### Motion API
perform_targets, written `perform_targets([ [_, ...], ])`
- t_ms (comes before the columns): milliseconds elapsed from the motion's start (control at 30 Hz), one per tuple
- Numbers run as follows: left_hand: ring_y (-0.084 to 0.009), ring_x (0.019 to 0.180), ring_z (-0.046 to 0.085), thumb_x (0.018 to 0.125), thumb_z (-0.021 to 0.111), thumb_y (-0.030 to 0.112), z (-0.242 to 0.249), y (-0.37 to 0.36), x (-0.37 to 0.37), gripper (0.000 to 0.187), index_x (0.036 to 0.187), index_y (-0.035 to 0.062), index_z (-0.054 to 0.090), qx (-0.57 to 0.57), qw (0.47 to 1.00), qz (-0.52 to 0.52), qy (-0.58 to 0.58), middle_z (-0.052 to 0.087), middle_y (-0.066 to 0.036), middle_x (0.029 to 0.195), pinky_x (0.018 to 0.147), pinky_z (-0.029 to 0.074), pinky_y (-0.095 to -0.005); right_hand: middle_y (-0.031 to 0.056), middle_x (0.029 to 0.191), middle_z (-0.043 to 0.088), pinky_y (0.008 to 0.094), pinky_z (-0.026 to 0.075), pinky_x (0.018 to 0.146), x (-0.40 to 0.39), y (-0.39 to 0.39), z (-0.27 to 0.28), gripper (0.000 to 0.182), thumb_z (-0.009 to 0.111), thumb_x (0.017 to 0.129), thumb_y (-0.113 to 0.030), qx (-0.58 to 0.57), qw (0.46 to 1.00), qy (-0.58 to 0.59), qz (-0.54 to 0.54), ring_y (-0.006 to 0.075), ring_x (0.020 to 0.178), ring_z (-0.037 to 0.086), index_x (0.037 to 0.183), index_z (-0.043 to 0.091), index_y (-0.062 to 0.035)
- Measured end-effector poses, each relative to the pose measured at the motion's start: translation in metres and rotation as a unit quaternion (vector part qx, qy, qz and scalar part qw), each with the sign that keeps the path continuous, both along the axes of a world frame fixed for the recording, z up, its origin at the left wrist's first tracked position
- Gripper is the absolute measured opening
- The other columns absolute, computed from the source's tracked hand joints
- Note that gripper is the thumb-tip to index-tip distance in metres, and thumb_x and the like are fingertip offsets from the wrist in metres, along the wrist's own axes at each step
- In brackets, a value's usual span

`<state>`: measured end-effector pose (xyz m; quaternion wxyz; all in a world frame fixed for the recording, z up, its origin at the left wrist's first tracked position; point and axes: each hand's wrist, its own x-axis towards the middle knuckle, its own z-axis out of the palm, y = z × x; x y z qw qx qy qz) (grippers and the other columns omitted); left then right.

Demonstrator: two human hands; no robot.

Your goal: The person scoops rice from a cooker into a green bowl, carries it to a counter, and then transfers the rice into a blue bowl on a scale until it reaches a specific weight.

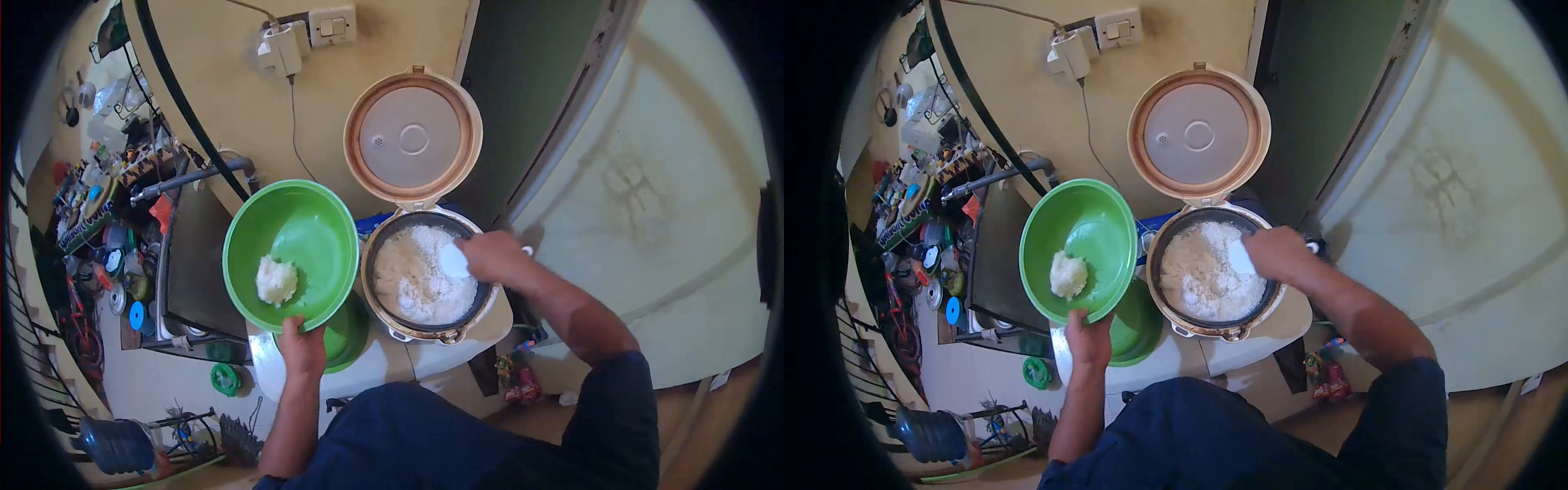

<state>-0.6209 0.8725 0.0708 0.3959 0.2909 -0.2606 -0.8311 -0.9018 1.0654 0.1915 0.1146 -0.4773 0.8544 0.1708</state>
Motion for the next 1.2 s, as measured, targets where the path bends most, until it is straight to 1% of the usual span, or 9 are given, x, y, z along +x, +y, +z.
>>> perform_targets([
  [100,-0.0309,0.114,0.054,0.084,0.048,0.012,-0.001,0.016,-0.034,0.048,0.131,0.0024,0.042,0.012,0.999,-0.009,0.049,0.051,-0.014,0.126,0.094,0.046,-0.0545,0.0215,0.092,0.067,0.0463,0.054,0.072,0.011,-0.014,-0.046,0.033,0.057,0.078,-0.007,-0.098,0.994,-0.043,0.026,0.0372,0.087,0.067,0.110,0.060,0.0019],
  [200,-0.0316,0.115,0.053,0.085,0.048,0.012,0.013,0.030,-0.048,0.048,0.132,0.0036,0.040,0.033,0.997,-0.020,0.074,0.050,-0.014,0.128,0.095,0.045,-0.0566,0.0233,0.092,0.067,0.0463,0.054,0.076,0.010,-0.030,-0.050,0.036,0.056,0.078,-0.006,-0.119,0.984,-0.130,0.026,0.0384,0.088,0.067,0.112,0.059,0.0045],
  [233,-0.0313,0.115,0.054,0.086,0.050,0.012,0.007,0.028,-0.049,0.048,0.132,0.0037,0.041,0.027,0.996,-0.026,0.081,0.050,-0.013,0.127,0.094,0.045,-0.0571,0.0257,0.099,0.066,0.0444,0.052,0.082,0.004,-0.032,-0.047,0.047,0.062,0.075,-0.011,-0.132,0.975,-0.181,0.002,0.0388,0.092,0.066,0.119,0.057,0.0045],
  [433,-0.0294,0.115,0.053,0.085,0.050,0.007,0.016,0.029,-0.048,0.044,0.128,0.0034,0.044,-0.023,0.999,-0.027,0.005,0.051,-0.013,0.125,0.095,0.044,-0.0552,0.0275,0.115,0.062,0.0387,0.048,0.093,-0.038,-0.035,-0.078,0.070,0.075,0.066,-0.023,-0.167,0.932,-0.319,0.050,0.0355,0.103,0.063,0.127,0.054,0.0041],
  [700,-0.0296,0.111,0.054,0.085,0.050,0.005,0.023,0.030,-0.049,0.039,0.124,0.0011,0.047,-0.022,0.999,-0.018,0.034,0.053,-0.012,0.121,0.095,0.044,-0.0547,0.0263,0.113,0.063,0.0395,0.047,0.095,-0.002,-0.030,-0.044,0.066,0.073,0.071,-0.020,-0.218,0.940,-0.255,0.058,0.0363,0.105,0.062,0.131,0.051,-0.0009],
  [767,-0.0298,0.111,0.054,0.085,0.050,0.006,0.018,0.027,-0.049,0.039,0.124,0.0010,0.047,-0.023,0.999,-0.018,0.028,0.053,-0.012,0.121,0.095,0.044,-0.0551,0.0261,0.112,0.063,0.0402,0.048,0.094,0.005,-0.026,-0.035,0.066,0.074,0.073,-0.020,-0.206,0.940,-0.271,0.012,0.0370,0.103,0.062,0.133,0.051,-0.0032],
  [867,-0.0300,0.111,0.054,0.086,0.049,0.007,-0.004,0.016,-0.048,0.039,0.125,0.0018,0.047,-0.113,0.990,-0.074,-0.042,0.053,-0.013,0.122,0.094,0.045,-0.0562,0.0255,0.113,0.063,0.0394,0.047,0.094,-0.008,-0.014,-0.055,0.066,0.075,0.073,-0.021,-0.251,0.923,-0.287,0.039,0.0356,0.105,0.062,0.133,0.051,-0.0039],
  [933,-0.0299,0.113,0.054,0.087,0.049,0.012,0.013,0.016,-0.047,0.041,0.127,0.0034,0.046,-0.037,0.998,-0.046,0.003,0.052,-0.013,0.125,0.094,0.045,-0.0565,0.0249,0.115,0.062,0.0384,0.047,0.095,-0.010,-0.008,-0.048,0.066,0.075,0.073,-0.021,-0.264,0.916,-0.299,0.041,0.0340,0.106,0.062,0.132,0.051,-0.0038],
  [1200,-0.0273,0.118,0.051,0.089,0.047,0.024,0.020,-0.012,-0.009,0.046,0.131,0.0053,0.044,-0.104,0.992,-0.049,-0.059,0.050,-0.012,0.130,0.095,0.045,-0.0540,0.0202,0.120,0.062,0.0356,0.047,0.094,-0.029,0.006,0.000,0.062,0.078,0.074,-0.020,-0.288,0.894,-0.342,0.040,0.0287,0.109,0.061,0.128,0.055,-0.0017],
])
